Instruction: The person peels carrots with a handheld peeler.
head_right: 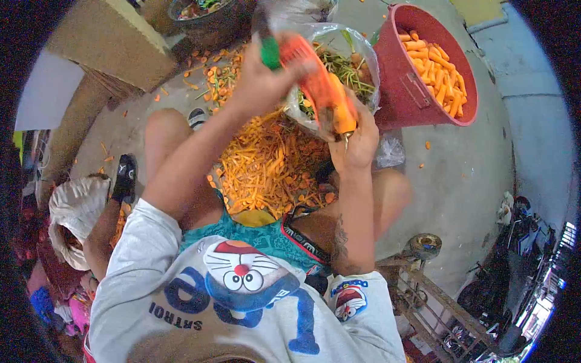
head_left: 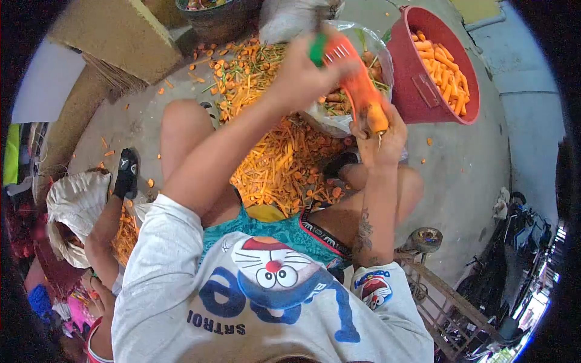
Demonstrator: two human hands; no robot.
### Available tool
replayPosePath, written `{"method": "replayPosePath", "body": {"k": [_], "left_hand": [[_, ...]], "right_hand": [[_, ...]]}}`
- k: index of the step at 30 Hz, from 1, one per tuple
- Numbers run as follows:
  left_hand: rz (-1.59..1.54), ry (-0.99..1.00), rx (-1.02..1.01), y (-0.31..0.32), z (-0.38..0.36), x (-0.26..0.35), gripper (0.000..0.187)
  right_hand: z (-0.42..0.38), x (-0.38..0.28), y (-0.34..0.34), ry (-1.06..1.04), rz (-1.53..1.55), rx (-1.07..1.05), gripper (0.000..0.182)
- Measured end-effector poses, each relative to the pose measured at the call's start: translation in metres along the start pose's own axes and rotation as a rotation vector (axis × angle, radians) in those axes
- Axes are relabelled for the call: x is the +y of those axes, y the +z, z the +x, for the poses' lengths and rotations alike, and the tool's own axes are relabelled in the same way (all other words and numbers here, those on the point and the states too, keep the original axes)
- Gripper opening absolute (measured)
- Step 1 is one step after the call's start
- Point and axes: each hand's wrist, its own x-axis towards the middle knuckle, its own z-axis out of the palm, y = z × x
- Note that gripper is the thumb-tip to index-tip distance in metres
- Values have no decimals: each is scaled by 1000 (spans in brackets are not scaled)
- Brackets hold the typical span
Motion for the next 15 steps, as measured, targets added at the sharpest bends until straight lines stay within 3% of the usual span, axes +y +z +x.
{"method": "replayPosePath", "body": {"k": [2, 3, 5, 7, 9, 11, 12, 14, 15], "left_hand": [[-189, 293, -177, 16, -14, 7, 15], [-93, 236, -127, 6, -1, 5, 16], [-119, 172, -40, -18, 28, -8, 17], [18, 156, 73, -34, 42, -5, 22], [11, 154, -43, -19, 18, 5, 22], [-179, 229, -181, 9, -16, 18, 21], [-183, 223, -181, 8, -10, 13, 21], [-32, 286, -57, -5, 15, -1, 21], [-9, 232, 30, -18, 32, 0, 21]], "right_hand": [[-2, 4, 19, -98, -126, 330, 50], [-4, 3, 19, -89, -127, 338, 50], [-7, -1, 18, -29, -147, 126, 49], [-8, -3, 14, -13, -142, 115, 49], [-4, -6, 19, 1, -145, 102, 49], [-2, -2, 29, -71, -180, 347, 49], [-2, -2, 20, -68, -182, 354, 49], [-6, -1, -3, -46, -91, 33, 40], [-7, -1, -2, -44, -90, 32, 40]]}}
